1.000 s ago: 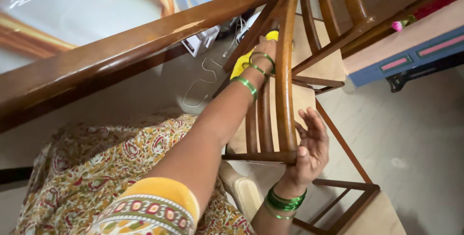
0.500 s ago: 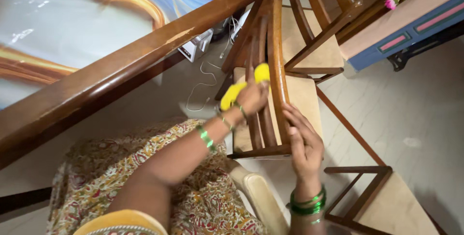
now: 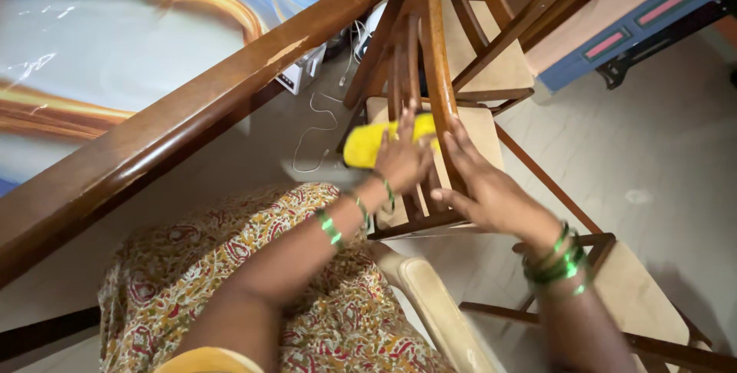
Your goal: The person wipes the wooden frame and legs of a chair using a yellow cloth. The person then moves to a second chair and wipes its backrest and legs. The task involves cleaning furniture in a dining area.
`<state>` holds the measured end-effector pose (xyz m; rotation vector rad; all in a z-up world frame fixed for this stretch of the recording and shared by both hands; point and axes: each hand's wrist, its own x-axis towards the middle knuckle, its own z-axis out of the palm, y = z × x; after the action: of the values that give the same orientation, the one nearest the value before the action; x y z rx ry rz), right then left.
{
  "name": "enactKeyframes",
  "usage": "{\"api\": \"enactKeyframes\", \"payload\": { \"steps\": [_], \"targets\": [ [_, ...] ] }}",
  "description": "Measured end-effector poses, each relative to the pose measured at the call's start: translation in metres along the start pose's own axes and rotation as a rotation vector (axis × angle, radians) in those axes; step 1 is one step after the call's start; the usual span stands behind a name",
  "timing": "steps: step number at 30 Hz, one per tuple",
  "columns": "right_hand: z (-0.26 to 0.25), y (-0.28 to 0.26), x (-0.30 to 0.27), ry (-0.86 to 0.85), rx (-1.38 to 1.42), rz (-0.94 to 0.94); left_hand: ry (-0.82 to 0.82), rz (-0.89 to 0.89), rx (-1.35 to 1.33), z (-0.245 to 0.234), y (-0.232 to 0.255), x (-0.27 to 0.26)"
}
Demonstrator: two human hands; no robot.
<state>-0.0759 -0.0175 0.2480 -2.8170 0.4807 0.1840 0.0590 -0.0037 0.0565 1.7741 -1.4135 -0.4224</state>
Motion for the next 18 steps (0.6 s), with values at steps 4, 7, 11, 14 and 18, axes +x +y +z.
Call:
{"api": "enactKeyframes", "payload": {
  "steps": [4, 7, 11, 14, 18],
  "targets": [
    [0.018, 0.017, 0.046, 0.087, -0.237, -0.058, -0.135, -0.297, -0.124, -0.018, -0.022, 0.077],
    [0.027, 0.021, 0.064, 0.167, -0.247, 0.010, -0.067, -0.347, -0.070, -0.013, -0.031, 0.123],
    [0.027, 0.029, 0.073, 0.182, -0.191, 0.076, -0.052, -0.422, -0.062, 0.003, -0.048, 0.168],
    [0.027, 0.049, 0.101, 0.108, -0.154, 0.245, 0.123, -0.352, -0.430, 0.012, -0.067, 0.176],
    [0.018, 0.078, 0.160, 0.259, -0.274, 0.170, 0.213, -0.320, -0.509, 0.036, -0.073, 0.141]
  ]
}}
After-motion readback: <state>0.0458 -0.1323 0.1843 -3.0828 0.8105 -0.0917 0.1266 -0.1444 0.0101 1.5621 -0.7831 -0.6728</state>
